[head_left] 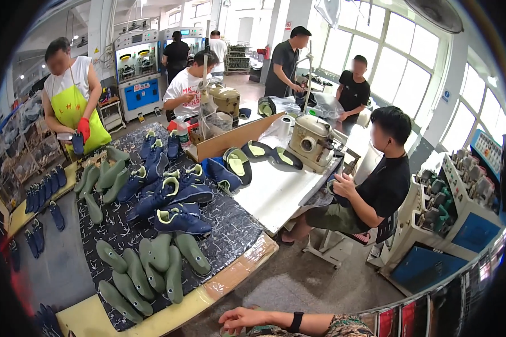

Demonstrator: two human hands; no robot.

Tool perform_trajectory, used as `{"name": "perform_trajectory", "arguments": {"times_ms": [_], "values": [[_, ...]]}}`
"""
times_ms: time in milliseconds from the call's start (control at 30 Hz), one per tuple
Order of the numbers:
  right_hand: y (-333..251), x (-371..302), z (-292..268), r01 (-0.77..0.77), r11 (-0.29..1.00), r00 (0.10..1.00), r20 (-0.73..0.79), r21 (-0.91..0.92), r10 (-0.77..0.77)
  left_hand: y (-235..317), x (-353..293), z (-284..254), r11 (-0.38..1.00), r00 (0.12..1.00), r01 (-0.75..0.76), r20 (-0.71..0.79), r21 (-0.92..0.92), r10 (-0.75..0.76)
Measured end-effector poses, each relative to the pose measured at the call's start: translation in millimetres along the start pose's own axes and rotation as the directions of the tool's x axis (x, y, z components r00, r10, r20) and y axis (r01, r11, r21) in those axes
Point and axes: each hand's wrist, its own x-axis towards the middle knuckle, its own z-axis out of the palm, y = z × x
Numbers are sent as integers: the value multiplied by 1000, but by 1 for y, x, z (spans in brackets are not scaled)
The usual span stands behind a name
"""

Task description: Moving shoe lasts and partially assembled shoes between a cart and a production table in a factory.

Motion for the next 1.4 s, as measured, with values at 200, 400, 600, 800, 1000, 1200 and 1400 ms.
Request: {"name": "perform_trajectory", "arguments": {"times_ms": [200, 400, 600, 800, 1000, 1200, 1400], "values": [[9, -56, 2, 97, 995, 982, -166, 36, -90, -27, 9, 7, 994, 991, 108, 75, 0, -108], [57, -161, 0, 342, 939, 816, -505, 29, -282, -61, 27, 82, 976, 980, 127, 130, 176, -151], [136, -274, -3, 472, 870, 670, -699, 142, -249, -138, 20, 184, 849, 972, 152, 79, 507, -221], [197, -345, 3, 553, 806, 559, -811, 210, -173, -223, -8, 250, 645, 935, 231, 16, 729, -353], [213, -369, 8, 604, 782, 477, -856, 152, -201, -241, -23, 258, 479, 925, 184, 14, 859, -380], [204, -344, 24, 624, 768, 452, -868, 144, -205, -211, 4, 248, 526, 881, 323, -46, 787, -471], [171, -302, 20, 526, 827, 609, -768, 201, -201, -175, 18, 197, 678, 925, 233, 56, 697, -375]]}}
